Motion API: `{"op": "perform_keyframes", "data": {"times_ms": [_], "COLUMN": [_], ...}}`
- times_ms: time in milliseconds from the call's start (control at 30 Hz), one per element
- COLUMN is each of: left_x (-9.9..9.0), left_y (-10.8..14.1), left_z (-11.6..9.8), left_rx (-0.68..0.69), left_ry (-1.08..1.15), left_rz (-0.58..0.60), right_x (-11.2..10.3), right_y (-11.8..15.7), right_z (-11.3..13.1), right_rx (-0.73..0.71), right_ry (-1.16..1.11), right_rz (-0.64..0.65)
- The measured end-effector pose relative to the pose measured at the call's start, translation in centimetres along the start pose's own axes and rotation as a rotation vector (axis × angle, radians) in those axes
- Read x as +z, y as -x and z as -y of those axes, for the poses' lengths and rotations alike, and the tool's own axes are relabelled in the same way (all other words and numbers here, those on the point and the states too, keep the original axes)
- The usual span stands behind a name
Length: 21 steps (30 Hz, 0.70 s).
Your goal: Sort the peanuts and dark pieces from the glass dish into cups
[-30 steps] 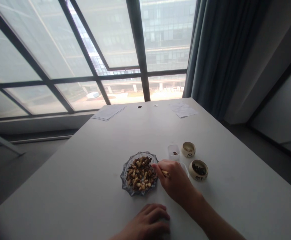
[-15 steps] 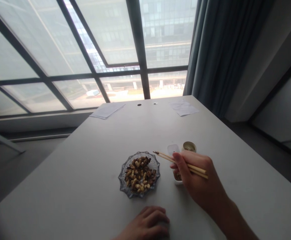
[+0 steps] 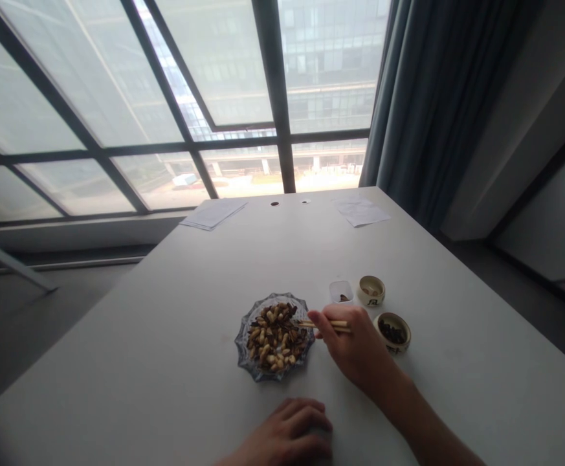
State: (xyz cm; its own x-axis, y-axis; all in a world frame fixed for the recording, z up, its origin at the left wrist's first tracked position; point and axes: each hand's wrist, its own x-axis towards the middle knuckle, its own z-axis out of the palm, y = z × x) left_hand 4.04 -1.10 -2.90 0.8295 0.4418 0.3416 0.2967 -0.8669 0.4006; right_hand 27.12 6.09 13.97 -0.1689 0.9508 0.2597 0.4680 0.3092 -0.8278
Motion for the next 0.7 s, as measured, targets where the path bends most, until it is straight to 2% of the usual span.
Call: {"op": "perform_keyframes", "data": {"times_ms": [133,400,700], "left_x": [0.0,-0.08,0.06], "left_y": [0.07,0.1,0.0], "left_z": [0.07,0.18,0.1], "left_rx": [-0.011,-0.011,-0.006], "left_ry": [-0.007,-0.011,0.006], "left_rz": [0.022,0.035,0.003], "right_x": [-0.29,-0.24,-0.46], "right_y": [-0.02,-0.25,-0.08], "right_z": [0.17,0.3,0.27], "right_rx": [0.031,0.048,0.019], "right_ry": [-0.016,-0.029,0.012], "right_rz": [-0.018,0.039,0.042]}}
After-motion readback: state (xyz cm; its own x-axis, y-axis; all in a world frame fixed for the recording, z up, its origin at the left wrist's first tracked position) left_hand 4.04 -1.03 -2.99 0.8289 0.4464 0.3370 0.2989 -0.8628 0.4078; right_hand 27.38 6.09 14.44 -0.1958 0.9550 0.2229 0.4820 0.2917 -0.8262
